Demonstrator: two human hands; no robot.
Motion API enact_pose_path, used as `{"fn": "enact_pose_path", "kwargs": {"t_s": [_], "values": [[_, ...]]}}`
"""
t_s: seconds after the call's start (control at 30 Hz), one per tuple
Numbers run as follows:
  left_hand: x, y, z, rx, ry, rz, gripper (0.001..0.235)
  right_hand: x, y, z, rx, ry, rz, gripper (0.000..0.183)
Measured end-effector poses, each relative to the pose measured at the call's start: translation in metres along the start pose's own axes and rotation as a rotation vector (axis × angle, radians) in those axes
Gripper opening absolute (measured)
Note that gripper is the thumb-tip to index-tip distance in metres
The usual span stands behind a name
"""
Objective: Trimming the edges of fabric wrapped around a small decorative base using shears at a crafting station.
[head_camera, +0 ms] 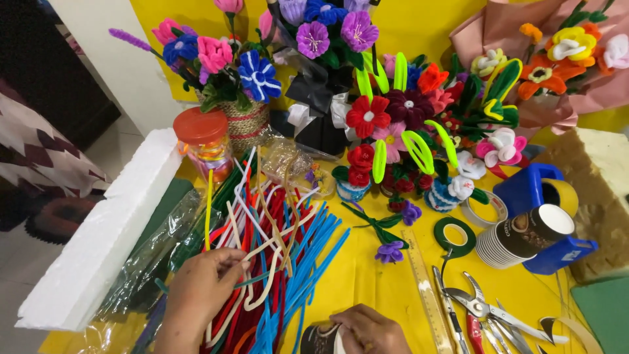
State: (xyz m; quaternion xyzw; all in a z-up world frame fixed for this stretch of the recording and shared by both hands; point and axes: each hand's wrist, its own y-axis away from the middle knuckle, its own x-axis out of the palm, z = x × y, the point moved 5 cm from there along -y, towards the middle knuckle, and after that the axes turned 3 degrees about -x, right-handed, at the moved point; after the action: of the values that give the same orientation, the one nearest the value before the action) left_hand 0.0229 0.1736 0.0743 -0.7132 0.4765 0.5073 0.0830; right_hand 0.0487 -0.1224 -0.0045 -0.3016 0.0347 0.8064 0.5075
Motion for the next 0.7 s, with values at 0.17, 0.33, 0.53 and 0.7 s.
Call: {"fn": "enact_pose_path", "kwargs": {"t_s": [0.17, 0.33, 0.53, 0.7], "values": [[-0.012, 0.005, 0.001, -0.045, -0.056, -0.061, 0.020, -0.063, -0.005, -0.010, 0.121, 0.255, -0.032, 0.028], [-0.041, 0.020, 0.016, -0.103, -0.125, -0.209, 0.021, -0.099, -0.002, -0.057, 0.406, 0.562, 0.115, 0.032], [-0.079, 0.045, 0.019, -0.001, -0.148, -0.554, 0.025, -0.107, -0.013, -0.024, 0.608, 0.722, 0.240, 0.047], [-0.101, 0.075, 0.003, 0.226, -0.246, -0.865, 0.036, -0.118, -0.012, 0.007, 0.794, 0.845, 0.298, 0.055]]}}
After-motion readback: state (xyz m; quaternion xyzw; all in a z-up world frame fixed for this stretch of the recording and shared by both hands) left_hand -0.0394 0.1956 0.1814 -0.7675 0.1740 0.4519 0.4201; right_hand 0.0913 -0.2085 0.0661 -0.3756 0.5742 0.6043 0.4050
